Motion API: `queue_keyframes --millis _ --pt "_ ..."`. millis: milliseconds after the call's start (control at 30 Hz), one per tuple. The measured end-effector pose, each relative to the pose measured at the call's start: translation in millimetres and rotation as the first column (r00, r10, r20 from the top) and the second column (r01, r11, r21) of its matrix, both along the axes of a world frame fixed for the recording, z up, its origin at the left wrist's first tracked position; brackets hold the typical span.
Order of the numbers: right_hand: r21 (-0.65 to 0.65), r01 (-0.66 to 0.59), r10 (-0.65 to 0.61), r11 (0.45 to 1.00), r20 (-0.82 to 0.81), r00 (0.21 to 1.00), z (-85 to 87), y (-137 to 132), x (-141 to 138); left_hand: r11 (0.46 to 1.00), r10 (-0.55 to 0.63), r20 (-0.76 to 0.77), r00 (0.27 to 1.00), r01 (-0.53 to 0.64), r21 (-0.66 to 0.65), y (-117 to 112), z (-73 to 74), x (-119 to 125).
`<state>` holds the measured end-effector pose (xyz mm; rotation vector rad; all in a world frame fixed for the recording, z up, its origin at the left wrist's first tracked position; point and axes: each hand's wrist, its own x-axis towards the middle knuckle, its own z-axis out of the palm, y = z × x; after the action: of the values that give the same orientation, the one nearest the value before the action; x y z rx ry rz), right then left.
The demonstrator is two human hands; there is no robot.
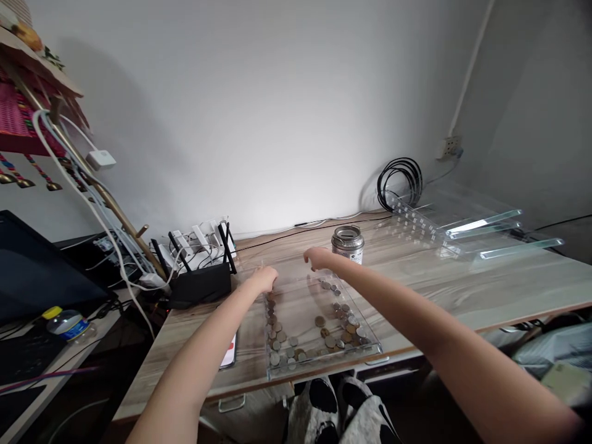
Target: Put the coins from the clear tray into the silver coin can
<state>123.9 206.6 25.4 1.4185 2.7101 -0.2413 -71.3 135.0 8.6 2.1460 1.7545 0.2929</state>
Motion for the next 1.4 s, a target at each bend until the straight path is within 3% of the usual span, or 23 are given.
queue_keyframes --millis 167,533,700,833,900,967,1067,1200,1300,1400 --pt "-0.05 -0.027 0.036 0.998 0.19 0.981 -3.2 -20 24 0.999 -0.037 -0.043 0.998 0.036 -0.031 6 0.0 -1" --pt "-0.03 -0.021 0.028 0.999 0.247 0.969 -5.1 -30 21 0.991 0.038 -0.109 0.993 -0.052 -0.127 9 -0.4 1" --pt "-0.052 -0.013 0.022 0.999 0.186 0.982 -4.6 -30 24 0.984 0.122 0.035 0.992 -0.116 -0.136 7 1.3 0" --pt "-0.05 -0.019 0.022 0.999 0.056 0.998 0.4 -30 25 0.971 0.232 0.31 0.922 -0.202 -0.127 2 2.7 -3" --pt "-0.037 -0.041 0.039 0.998 -0.063 0.997 6.2 -33 20 0.953 0.302 0.49 0.818 -0.271 -0.135 -3 0.5 -2" --pt "-0.028 -0.085 0.079 0.996 -0.185 0.98 14.0 -39 9 0.924 0.366 0.662 0.654 -0.34 -0.175 -8 -3.3 3" --pt "-0.009 -0.152 0.135 0.988 -0.401 0.906 27.2 -52 -17 0.877 0.425 0.843 0.331 -0.382 -0.292 -16 -7.1 16" --pt "0.019 -0.208 0.186 0.978 -0.534 0.825 40.4 -60 -49 0.837 0.445 0.893 -0.064 -0.325 -0.44 -25 -0.1 32" --pt "0.027 -0.098 0.099 0.995 -0.471 0.877 39.0 -48 -56 0.824 0.448 0.852 -0.271 -0.244 -0.511 -32 9.4 35" --pt "0.02 0.114 -0.1 0.993 -0.348 0.932 20.1 -30 -50 0.817 0.445 0.796 -0.41 -0.177 -0.548 -41 15.0 35"
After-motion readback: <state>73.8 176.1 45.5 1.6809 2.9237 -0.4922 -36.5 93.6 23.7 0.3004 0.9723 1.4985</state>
